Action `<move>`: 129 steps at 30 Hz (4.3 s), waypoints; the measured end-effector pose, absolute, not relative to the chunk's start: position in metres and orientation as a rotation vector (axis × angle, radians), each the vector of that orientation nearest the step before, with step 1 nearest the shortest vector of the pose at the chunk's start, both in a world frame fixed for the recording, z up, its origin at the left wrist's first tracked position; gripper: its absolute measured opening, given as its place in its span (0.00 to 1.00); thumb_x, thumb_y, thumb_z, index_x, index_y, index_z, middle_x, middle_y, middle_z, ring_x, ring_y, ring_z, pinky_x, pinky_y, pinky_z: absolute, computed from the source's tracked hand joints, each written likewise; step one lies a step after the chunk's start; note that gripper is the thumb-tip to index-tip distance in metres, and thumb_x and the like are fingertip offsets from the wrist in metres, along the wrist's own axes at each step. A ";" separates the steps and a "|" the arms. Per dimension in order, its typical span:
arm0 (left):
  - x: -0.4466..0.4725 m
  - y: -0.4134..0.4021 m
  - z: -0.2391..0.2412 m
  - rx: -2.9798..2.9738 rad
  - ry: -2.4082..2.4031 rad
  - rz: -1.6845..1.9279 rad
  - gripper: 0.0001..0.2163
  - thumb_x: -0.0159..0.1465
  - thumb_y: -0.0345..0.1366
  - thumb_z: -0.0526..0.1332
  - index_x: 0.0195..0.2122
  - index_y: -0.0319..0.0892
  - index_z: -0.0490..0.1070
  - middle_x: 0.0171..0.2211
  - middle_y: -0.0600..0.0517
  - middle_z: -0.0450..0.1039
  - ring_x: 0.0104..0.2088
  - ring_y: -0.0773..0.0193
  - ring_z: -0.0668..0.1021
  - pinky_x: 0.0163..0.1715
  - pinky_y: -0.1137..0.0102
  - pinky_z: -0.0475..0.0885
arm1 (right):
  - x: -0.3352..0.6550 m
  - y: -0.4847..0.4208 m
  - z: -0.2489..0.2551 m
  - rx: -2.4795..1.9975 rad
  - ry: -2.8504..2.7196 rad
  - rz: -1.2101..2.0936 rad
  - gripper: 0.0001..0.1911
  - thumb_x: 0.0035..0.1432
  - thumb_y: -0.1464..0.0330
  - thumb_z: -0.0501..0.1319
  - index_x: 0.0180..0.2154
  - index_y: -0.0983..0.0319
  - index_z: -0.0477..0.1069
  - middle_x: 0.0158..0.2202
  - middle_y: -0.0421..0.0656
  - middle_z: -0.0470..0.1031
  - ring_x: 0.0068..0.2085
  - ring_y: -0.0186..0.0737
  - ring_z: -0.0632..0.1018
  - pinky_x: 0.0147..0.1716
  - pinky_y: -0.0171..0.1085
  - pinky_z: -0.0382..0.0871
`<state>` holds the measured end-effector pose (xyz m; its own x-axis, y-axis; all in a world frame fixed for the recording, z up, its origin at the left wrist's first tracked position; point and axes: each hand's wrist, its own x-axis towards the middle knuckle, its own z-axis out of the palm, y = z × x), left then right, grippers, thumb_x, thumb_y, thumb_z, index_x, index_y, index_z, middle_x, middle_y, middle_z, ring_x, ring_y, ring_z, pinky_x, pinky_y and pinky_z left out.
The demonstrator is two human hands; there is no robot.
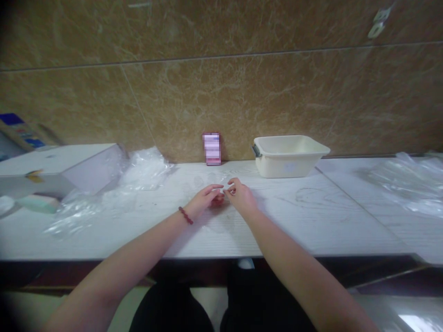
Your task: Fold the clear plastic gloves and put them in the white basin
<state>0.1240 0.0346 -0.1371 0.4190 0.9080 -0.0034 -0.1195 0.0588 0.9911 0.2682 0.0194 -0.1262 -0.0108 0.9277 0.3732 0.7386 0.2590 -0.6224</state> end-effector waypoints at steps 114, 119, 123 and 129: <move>0.030 0.075 -0.141 2.030 1.539 1.057 0.13 0.57 0.41 0.49 0.41 0.42 0.60 0.24 0.54 0.73 0.25 0.68 0.74 0.28 0.73 0.66 | 0.177 0.096 -0.123 -1.176 -2.205 0.517 0.17 0.46 0.69 0.56 0.41 0.60 0.64 0.34 0.39 0.71 0.26 0.27 0.70 0.29 0.29 0.62; 0.031 0.073 -0.140 1.982 1.540 1.041 0.15 0.56 0.42 0.51 0.42 0.41 0.60 0.25 0.53 0.74 0.27 0.67 0.74 0.29 0.73 0.66 | 0.180 0.089 -0.127 -1.143 -2.212 0.609 0.19 0.47 0.70 0.54 0.45 0.62 0.61 0.40 0.42 0.69 0.28 0.26 0.70 0.30 0.28 0.63; 0.031 0.076 -0.141 2.011 1.544 1.043 0.13 0.56 0.42 0.51 0.40 0.41 0.61 0.25 0.53 0.74 0.27 0.66 0.74 0.29 0.73 0.66 | 0.181 0.085 -0.128 -1.089 -2.234 0.696 0.23 0.46 0.72 0.55 0.47 0.63 0.58 0.36 0.42 0.71 0.27 0.26 0.71 0.28 0.27 0.63; 0.028 0.075 -0.141 2.035 1.508 1.102 0.17 0.55 0.45 0.51 0.42 0.41 0.60 0.30 0.51 0.72 0.30 0.66 0.73 0.31 0.71 0.66 | 0.178 0.092 -0.136 -1.098 -2.181 0.609 0.16 0.45 0.76 0.54 0.40 0.63 0.64 0.32 0.40 0.72 0.29 0.28 0.71 0.30 0.28 0.62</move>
<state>0.0276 0.0747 -0.1413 0.1181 0.9235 0.3650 0.6277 -0.3542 0.6931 0.1778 0.0922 -0.1361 -0.4664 0.8262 0.3160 0.5433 0.5494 -0.6348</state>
